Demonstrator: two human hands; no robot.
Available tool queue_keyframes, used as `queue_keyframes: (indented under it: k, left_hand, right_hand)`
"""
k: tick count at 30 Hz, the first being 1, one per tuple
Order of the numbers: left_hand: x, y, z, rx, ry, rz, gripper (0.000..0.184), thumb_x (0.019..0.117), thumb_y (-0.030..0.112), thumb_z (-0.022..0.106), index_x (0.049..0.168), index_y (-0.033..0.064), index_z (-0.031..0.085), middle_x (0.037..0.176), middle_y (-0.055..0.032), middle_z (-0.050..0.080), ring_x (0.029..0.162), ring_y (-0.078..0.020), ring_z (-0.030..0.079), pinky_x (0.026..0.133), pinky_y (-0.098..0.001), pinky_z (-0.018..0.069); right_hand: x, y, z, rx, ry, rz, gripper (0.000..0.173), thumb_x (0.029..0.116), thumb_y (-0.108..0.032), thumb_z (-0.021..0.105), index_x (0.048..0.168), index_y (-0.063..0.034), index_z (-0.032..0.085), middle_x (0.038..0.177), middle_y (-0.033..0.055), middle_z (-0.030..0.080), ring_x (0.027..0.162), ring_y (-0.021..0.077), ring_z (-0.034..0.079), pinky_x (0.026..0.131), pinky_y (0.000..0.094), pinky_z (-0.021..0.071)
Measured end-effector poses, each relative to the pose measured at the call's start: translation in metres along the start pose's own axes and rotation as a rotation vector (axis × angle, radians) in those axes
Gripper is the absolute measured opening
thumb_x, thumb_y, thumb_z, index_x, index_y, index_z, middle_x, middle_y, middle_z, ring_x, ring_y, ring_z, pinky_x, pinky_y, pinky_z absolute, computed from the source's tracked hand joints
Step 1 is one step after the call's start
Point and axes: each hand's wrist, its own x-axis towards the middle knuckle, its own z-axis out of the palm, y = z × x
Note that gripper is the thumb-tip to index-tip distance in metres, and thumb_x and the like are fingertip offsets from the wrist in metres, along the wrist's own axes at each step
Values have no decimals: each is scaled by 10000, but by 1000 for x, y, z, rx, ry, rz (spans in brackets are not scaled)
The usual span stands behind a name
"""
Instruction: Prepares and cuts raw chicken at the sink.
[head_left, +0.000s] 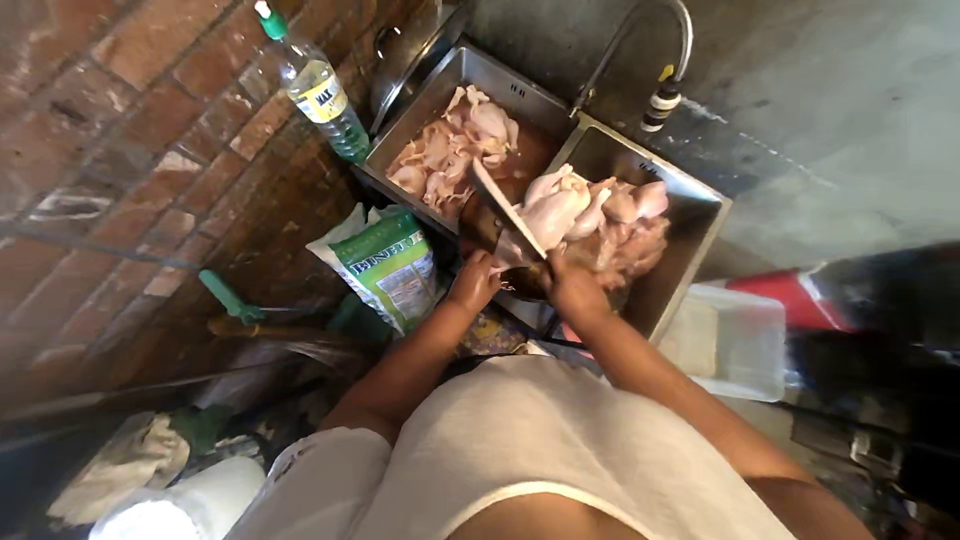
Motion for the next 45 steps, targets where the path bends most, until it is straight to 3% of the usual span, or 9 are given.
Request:
queue_keyframes:
  k: [3, 7, 10, 13, 19, 23, 31, 39, 45]
  left_hand:
    - [4, 2, -3, 26, -19, 4, 257, 956, 111, 666, 1178, -18, 666, 1253, -212, 639, 1161, -332, 652, 1026, -462, 539]
    - [8, 12, -6, 139, -13, -27, 356, 929, 315, 703, 1163, 48, 687, 1249, -176, 629, 1216, -329, 608, 1036, -481, 524]
    - [23, 28, -4, 222, 19, -61, 580, 889, 450, 758, 1274, 31, 646, 1341, -193, 592, 1302, -351, 554, 1078, -486, 494]
    - [43, 39, 2, 264, -115, -181, 650, 908, 375, 767, 1345, -63, 567, 1403, -244, 552, 1327, -374, 548, 1090, -502, 486]
    - [48, 40, 0, 234, -177, -194, 560, 961, 356, 714, 1329, -47, 585, 1348, -232, 596, 1286, -365, 583, 1083, -509, 489]
    - [46, 42, -1, 225, -188, -187, 519, 972, 299, 694, 1347, -43, 587, 1359, -238, 596, 1282, -373, 588, 1087, -513, 484]
    - [19, 33, 20, 171, -150, -111, 406, 951, 230, 726, 1271, -2, 631, 1300, -213, 626, 1239, -355, 612, 1062, -507, 508]
    - [64, 4, -70, 64, 182, -238, 500, 965, 229, 699, 1362, -45, 569, 1400, -276, 563, 1282, -406, 585, 1088, -543, 487]
    - [137, -43, -100, -18, 240, -499, 562, 986, 303, 660, 1411, -40, 526, 1423, -289, 542, 1328, -416, 548, 1102, -576, 457]
  right_hand:
    - [15, 5, 7, -96, -296, 151, 324, 1102, -333, 461, 1310, -106, 563, 980, 226, 715, 948, 448, 721, 775, 620, 574]
    - [14, -6, 9, -90, -317, 168, 327, 1110, -343, 429, 1341, -136, 531, 975, 215, 715, 937, 440, 727, 758, 610, 580]
    - [13, -7, 11, -68, -319, 181, 307, 1110, -333, 425, 1313, -130, 535, 977, 209, 718, 947, 433, 728, 771, 611, 578]
    - [3, 2, 5, -63, -336, 197, 350, 1113, -349, 413, 1359, -129, 531, 1046, 218, 721, 993, 435, 722, 814, 618, 574]
    - [-40, 39, -3, -54, -359, 201, 431, 1123, -377, 340, 1423, -113, 502, 1035, 213, 719, 987, 420, 723, 833, 599, 574]
    - [-7, 20, -2, -2, -403, 210, 412, 1125, -358, 363, 1395, -90, 522, 1112, 234, 707, 1067, 430, 701, 894, 607, 555]
    - [63, -7, 15, 98, -269, 92, 364, 1119, -357, 410, 1342, -101, 542, 1012, 242, 713, 964, 458, 715, 789, 648, 563]
    - [-18, 59, 9, 80, -369, 156, 449, 1118, -369, 390, 1454, -92, 498, 1124, 246, 701, 1061, 433, 698, 906, 623, 546]
    - [-79, 100, -2, 22, -353, 176, 467, 1115, -434, 365, 1357, -80, 549, 1011, 225, 709, 972, 433, 712, 831, 614, 561]
